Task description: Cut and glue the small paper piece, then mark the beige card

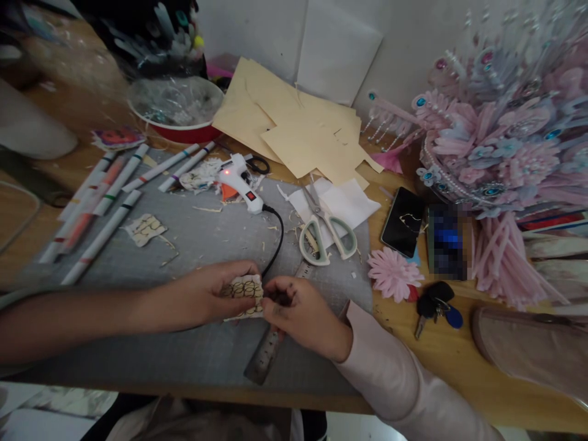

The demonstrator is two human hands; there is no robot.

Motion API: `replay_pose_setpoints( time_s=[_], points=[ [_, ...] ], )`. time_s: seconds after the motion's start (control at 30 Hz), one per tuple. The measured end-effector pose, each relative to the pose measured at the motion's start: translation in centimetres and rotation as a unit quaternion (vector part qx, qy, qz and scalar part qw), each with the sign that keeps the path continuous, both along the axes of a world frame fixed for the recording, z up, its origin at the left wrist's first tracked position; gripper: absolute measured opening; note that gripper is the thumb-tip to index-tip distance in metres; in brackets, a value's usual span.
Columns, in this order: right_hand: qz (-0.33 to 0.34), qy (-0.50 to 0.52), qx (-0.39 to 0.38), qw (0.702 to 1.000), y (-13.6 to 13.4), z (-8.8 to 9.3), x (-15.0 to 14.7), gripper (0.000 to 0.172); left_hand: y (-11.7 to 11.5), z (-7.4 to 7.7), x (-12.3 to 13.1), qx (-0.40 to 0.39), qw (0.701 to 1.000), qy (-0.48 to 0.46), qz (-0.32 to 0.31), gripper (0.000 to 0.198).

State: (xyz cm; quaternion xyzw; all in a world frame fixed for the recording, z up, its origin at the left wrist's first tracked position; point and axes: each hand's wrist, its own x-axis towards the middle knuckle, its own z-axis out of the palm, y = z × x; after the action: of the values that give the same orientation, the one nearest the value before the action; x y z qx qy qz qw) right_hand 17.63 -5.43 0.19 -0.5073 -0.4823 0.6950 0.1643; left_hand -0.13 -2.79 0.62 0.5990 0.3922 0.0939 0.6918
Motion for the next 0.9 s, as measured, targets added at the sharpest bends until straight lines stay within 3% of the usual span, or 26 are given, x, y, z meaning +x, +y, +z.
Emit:
replay_pose_setpoints(
  time_s=[0.3,0.57,0.9],
  points=[
    [0.004,0.008,-0.023,1.000,0.0,0.1,0.3,0.015,0.1,-0.1,-0.1,-0.025,0.999,-0.027,0.003,0.012],
    [-0.005,0.119,-0.092,0.989,1.2,-0.3,1.1,0.026,0.0,0.4,-0.2,-0.097,0.994,-0.037,0.024,0.012],
    [0.035,0.072,-0.079,0.994,0.6,0.0,1.0,0.024,0.2,0.1,-0.3,-0.104,0.993,-0.043,0.037,0.014]
  ],
)
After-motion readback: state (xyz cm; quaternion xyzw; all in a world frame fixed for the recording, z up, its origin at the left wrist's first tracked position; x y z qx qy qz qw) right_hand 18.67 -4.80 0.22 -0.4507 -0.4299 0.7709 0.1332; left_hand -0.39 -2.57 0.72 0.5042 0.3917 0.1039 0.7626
